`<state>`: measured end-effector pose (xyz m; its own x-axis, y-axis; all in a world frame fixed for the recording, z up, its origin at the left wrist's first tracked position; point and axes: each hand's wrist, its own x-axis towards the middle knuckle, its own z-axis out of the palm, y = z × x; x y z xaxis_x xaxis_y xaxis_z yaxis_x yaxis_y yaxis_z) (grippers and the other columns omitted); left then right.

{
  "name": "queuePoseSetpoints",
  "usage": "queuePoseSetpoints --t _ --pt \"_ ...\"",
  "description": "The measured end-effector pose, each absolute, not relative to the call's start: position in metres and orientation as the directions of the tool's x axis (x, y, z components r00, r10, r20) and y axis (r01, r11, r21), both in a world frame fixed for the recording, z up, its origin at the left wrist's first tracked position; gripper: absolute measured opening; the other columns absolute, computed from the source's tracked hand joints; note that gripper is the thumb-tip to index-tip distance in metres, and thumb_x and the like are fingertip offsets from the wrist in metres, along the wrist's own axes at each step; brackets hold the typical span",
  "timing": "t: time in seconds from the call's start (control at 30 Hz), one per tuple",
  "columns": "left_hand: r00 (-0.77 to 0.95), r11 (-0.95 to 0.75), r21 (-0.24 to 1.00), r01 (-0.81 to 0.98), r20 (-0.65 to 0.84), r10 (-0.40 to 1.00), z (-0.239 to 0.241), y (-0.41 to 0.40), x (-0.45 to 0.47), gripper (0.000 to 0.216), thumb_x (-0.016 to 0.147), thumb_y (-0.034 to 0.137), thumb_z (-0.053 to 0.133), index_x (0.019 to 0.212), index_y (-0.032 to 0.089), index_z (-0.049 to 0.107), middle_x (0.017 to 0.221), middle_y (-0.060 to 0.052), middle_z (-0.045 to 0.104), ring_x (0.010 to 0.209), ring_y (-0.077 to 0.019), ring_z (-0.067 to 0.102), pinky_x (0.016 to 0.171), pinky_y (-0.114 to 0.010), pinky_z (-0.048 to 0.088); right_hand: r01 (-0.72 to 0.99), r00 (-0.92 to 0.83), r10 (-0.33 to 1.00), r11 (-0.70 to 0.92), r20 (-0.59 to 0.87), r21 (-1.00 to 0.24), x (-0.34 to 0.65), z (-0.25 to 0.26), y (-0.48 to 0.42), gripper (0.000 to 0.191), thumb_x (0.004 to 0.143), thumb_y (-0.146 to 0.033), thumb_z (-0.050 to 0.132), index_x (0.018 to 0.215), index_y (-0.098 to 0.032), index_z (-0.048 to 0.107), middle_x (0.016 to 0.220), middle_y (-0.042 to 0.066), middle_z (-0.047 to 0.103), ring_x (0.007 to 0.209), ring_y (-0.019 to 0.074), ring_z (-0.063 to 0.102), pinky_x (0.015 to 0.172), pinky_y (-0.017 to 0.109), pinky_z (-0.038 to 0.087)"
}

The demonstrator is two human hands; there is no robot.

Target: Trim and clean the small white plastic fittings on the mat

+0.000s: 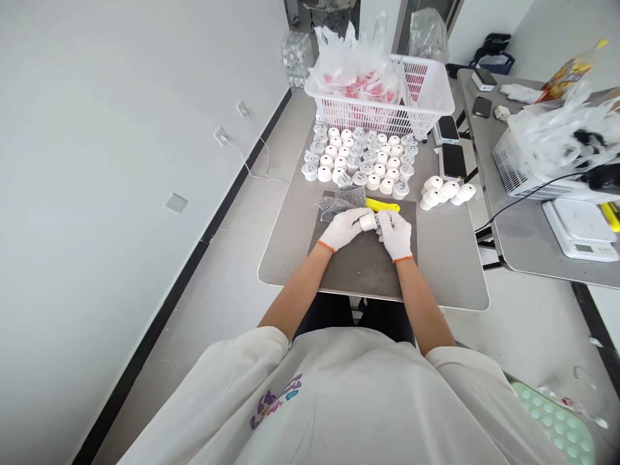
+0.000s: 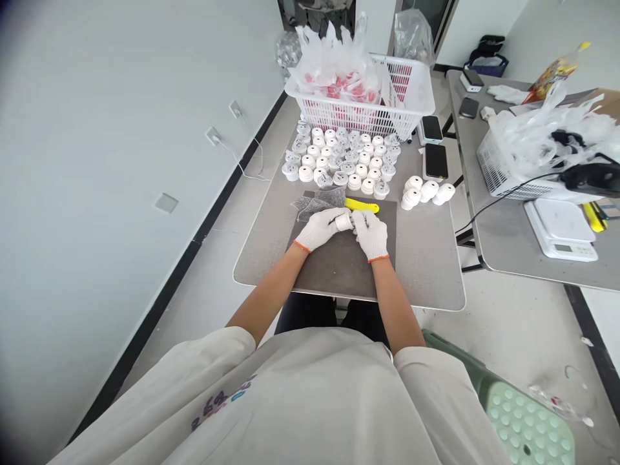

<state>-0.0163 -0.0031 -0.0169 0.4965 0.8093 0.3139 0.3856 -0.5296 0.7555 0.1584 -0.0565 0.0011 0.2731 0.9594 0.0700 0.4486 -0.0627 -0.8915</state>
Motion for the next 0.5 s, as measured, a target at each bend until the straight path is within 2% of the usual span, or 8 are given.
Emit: queuePoseSetpoints --t 0.5 --pt "0.509 -0.536 0.751 0.386 0.311 0.803 -0.0143 -0.0035 -0.0175 0.036 0.095 0.022 0.055 0.129 0.015 0.065 0.132 -0.01 0.068 0.122 -0.0215 0.064 0.111 -0.037 0.047 0.473 0.261 0.961 -0.044 0.092 -0.88 0.1585 0.007 -0.054 0.04 0.093 -0.055 0.05 0.08 -0.019 0.062 0.059 -0.002 0.062 0.046 0.0103 0.056 0.056 0.021 0.047"
